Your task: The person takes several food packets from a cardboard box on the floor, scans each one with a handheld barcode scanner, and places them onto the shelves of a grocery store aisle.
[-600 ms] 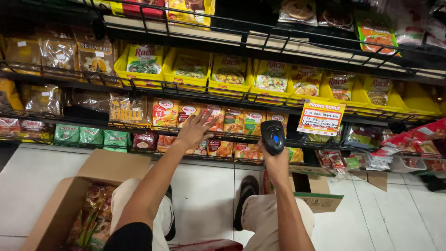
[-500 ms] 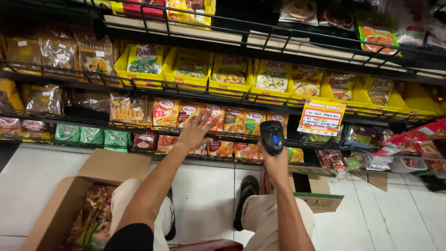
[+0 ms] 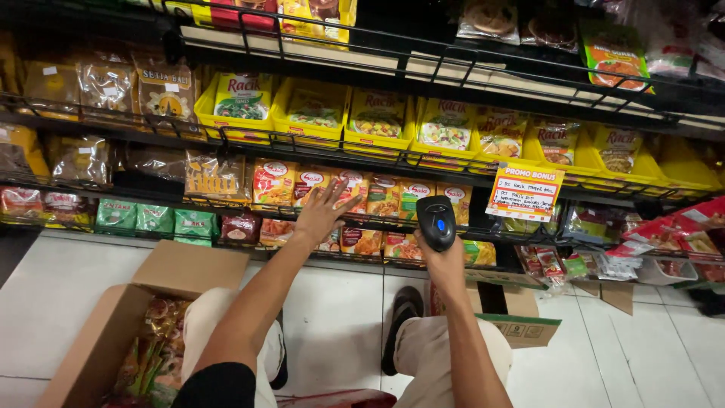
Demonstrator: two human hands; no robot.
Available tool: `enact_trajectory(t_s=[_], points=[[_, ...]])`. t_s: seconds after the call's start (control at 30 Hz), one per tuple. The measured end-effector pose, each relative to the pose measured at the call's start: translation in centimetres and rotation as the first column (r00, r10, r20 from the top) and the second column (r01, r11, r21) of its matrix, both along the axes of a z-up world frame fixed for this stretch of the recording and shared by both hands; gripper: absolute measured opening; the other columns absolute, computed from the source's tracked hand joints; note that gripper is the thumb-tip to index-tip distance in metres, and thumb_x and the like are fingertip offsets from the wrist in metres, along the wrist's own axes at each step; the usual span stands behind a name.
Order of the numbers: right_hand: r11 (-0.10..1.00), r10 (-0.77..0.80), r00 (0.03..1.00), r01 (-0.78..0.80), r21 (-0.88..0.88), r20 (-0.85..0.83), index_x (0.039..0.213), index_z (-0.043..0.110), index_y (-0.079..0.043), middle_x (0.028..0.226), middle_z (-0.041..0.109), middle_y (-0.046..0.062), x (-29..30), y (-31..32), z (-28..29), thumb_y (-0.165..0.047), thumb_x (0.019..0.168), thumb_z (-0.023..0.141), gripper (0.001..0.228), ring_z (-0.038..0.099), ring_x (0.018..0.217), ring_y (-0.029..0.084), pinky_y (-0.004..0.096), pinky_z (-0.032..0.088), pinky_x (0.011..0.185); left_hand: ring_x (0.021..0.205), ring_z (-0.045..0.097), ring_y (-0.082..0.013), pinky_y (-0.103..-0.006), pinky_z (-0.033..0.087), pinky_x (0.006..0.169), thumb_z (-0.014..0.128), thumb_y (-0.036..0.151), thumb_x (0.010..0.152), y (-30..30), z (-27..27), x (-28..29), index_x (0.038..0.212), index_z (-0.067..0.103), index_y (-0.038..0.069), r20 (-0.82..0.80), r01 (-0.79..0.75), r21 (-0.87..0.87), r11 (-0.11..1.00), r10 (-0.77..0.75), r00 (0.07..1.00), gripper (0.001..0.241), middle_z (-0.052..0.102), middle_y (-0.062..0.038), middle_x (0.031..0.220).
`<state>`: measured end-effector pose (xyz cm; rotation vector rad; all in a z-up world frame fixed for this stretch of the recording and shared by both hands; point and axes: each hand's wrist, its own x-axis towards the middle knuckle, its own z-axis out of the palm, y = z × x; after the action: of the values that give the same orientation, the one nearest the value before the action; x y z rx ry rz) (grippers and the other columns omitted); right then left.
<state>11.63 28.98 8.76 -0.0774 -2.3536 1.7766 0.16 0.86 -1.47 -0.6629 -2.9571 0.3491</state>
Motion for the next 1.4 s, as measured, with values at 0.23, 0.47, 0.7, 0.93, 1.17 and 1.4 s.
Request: enact_trajectory(t_s=[0.23,0.47,0.7,0.93,1.17,1.4], points=[[1.0,0.006,0.993,-0.007,-0.009,-0.116,0.095,0.072,-0.003,0.08,0.068,-0.002,-0.2,0.2,-0.7,-0.015,0.087,0.08,0.017,0.055,0.071,0.007,0.028,0.047,0.064,0.16,0.004,-0.0356,-0.0591,0.024,0.121,0.063,0.055,0.095,-1.1,1.1,2.8,0.162,0.002,0.044,0.033,-0.016,0.081,0.997,0.014,0.999,0.091,0.0,-0.013,0.173],[0.994,0.037,0.986,-0.02,0.104,-0.163,0.099,0.073,-0.001,0.083,0.071,0.0,-0.5,1.1,-2.0,-0.016,0.086,0.081,0.021,0.058,0.074,0.009,0.03,0.05,0.067,0.155,0.006,-0.0402,-0.0604,0.021,0.12,0.071,0.045,0.091,-5.4,4.9,6.3,0.161,0.006,0.037,0.311,-0.198,0.317,0.928,0.095,0.946,0.096,0.001,-0.014,0.17],[0.969,0.129,0.967,-0.077,0.234,-0.218,0.1,0.073,-0.001,0.084,0.075,0.002,0.4,-0.1,-1.5,-0.02,0.087,0.081,0.024,0.064,0.075,0.01,0.031,0.052,0.07,0.139,0.043,-0.0473,-0.0517,0.037,0.114,0.067,0.031,0.093,-18.2,-1.5,13.1,0.156,0.03,0.005,0.036,-0.142,0.74,0.658,0.172,0.984,0.077,0.04,-0.028,0.156],[0.92,0.301,0.954,-0.29,0.265,-0.001,0.1,0.072,-0.001,0.082,0.07,0.004,1.3,-0.8,-5.4,-0.021,0.091,0.078,0.022,0.061,0.072,0.013,0.032,0.051,0.066,0.124,0.055,-0.0496,-0.0518,0.046,0.103,0.062,0.031,0.096,-27.2,-16.2,33.0,0.157,0.036,0.005,0.337,-0.561,0.805,0.193,0.63,0.7,0.071,0.053,-0.033,0.14],[0.911,0.391,0.908,-0.357,-0.207,0.153,0.112,0.068,-0.008,0.095,0.068,0.001,4.3,-5.4,-5.1,-0.009,0.092,0.076,0.022,0.063,0.081,0.012,0.029,0.05,0.072,0.104,0.069,-0.0438,-0.0516,0.055,0.091,0.06,0.029,0.096,-28.2,-32.2,48.4,0.136,0.056,0.0,0.657,-0.615,0.662,-0.428,0.726,0.203,0.05,0.071,-0.028,0.113],[0.921,0.381,0.807,-0.292,-0.257,0.451,0.112,0.066,-0.012,0.091,0.063,0.001,5.2,-9.2,-7.3,-0.011,0.093,0.071,0.02,0.059,0.07,0.015,0.032,0.044,0.054,0.093,0.071,-0.042,-0.0516,0.055,0.085,0.061,0.029,0.094,-26.0,-37.1,48.3,0.123,0.063,0.001,0.579,-0.68,0.642,-0.355,0.805,0.126,0.04,0.073,-0.026,0.1]])
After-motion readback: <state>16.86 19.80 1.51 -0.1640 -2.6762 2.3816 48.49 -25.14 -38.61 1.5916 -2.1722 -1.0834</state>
